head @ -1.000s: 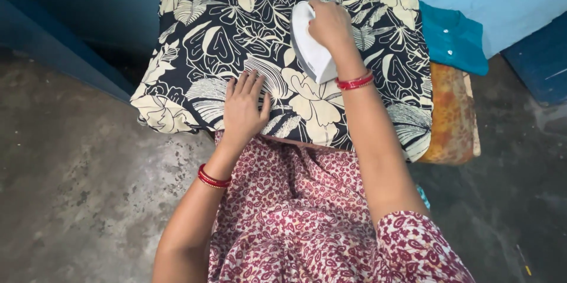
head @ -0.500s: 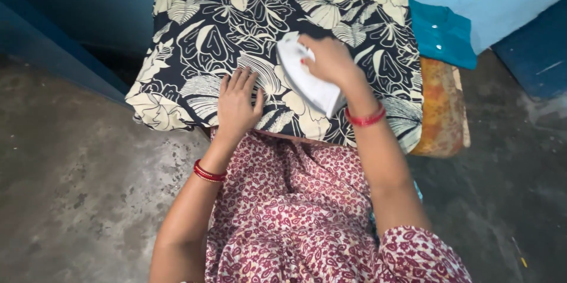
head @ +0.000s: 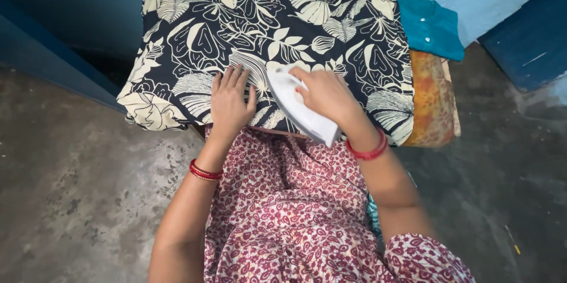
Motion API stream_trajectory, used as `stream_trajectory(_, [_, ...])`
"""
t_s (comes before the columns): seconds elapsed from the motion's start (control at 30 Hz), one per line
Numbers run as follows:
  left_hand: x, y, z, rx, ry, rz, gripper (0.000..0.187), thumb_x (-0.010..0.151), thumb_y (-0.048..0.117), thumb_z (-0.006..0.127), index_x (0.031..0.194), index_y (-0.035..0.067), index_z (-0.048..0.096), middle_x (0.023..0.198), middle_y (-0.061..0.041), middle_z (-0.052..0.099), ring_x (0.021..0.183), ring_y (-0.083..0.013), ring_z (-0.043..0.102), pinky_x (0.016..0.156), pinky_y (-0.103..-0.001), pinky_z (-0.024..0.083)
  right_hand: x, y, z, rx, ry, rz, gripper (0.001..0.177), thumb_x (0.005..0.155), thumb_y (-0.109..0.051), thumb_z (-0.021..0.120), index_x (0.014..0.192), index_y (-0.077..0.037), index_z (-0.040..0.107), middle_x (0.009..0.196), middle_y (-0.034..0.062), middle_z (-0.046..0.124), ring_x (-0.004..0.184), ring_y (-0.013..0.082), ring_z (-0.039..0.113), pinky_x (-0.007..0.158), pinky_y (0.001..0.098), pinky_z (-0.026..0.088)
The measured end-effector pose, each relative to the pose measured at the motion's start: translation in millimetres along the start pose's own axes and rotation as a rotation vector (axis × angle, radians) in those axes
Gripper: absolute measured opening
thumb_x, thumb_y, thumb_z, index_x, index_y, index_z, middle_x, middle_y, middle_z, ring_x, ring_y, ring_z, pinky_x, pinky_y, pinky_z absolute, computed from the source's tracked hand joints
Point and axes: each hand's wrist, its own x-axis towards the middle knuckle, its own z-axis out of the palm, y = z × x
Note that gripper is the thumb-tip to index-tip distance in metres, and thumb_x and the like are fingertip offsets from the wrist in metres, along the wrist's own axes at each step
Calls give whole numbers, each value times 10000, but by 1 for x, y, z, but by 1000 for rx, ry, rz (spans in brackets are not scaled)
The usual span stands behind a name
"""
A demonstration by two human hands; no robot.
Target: Iron a floral-patterned cloth on a flat surface.
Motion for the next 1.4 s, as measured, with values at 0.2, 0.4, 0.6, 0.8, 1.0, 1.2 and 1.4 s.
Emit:
stream_trajectory(0.2, [0, 1, -3, -9, -4, 2, 414, 976, 259, 583, 1297, 12, 672, 1396, -193, 636, 1365, -353, 538, 1189, -514, 321, 84, 25, 32, -29, 116, 21, 350, 873, -169, 717, 1216, -145, 655, 866, 216, 727, 847, 445, 708, 760, 547, 551])
stream_trajectory(0.4, [0, -5, 7, 33, -52, 4, 452, 998, 281, 549, 1325, -13, 656, 1409, -220, 616, 1382, -355, 520, 1203, -518, 300, 165, 51, 64, -3, 140, 55, 367, 877, -121, 725, 1236, -98, 653, 906, 216, 736, 891, 421, 721, 815, 510, 563])
stream_trajectory(0.6, [4, 1, -3, -2, -47, -10, 445, 980, 271, 550, 1309, -7, 660, 1406, -221, 624, 1378, -365, 525, 1202, -520, 306, 203, 70, 75, 16, 190, 63, 398, 838, -181, 775, 1219, -132, 669, 955, 216, 738, 918, 426, 705, 821, 511, 544])
stream_trajectory(0.8, [4, 2, -5, -35, -7, -13, 408, 959, 237, 587, 1282, 1, 667, 1371, -206, 646, 1364, -350, 546, 1196, -516, 325, 191, 56, 56, 28, 55, 86, 417, 892, -214, 746, 1287, -149, 627, 972, 219, 732, 940, 435, 698, 835, 524, 535])
stream_trajectory(1.0, [2, 4, -7, -81, 50, -20, 391, 955, 214, 594, 1276, 1, 664, 1353, -197, 659, 1324, -350, 584, 1174, -494, 377, 145, 46, 56, 59, 53, -25, 402, 865, -222, 747, 1245, -165, 629, 965, 185, 751, 914, 431, 710, 810, 526, 544])
stream_trajectory(1.2, [1, 7, -10, -76, 122, 8, 423, 971, 210, 585, 1322, -21, 635, 1370, -238, 637, 1298, -365, 597, 1142, -489, 401, 58, 7, 19, 127, -95, -31, 351, 925, -250, 714, 1258, -203, 612, 840, 198, 728, 835, 427, 712, 741, 542, 539])
stream_trajectory(1.4, [-1, 4, -4, -44, 107, 10, 413, 980, 209, 585, 1317, -26, 631, 1363, -217, 647, 1298, -349, 604, 1152, -491, 399, 16, -25, -7, 126, -135, 10, 400, 908, -213, 703, 1297, -233, 612, 784, 191, 719, 788, 413, 709, 727, 538, 535])
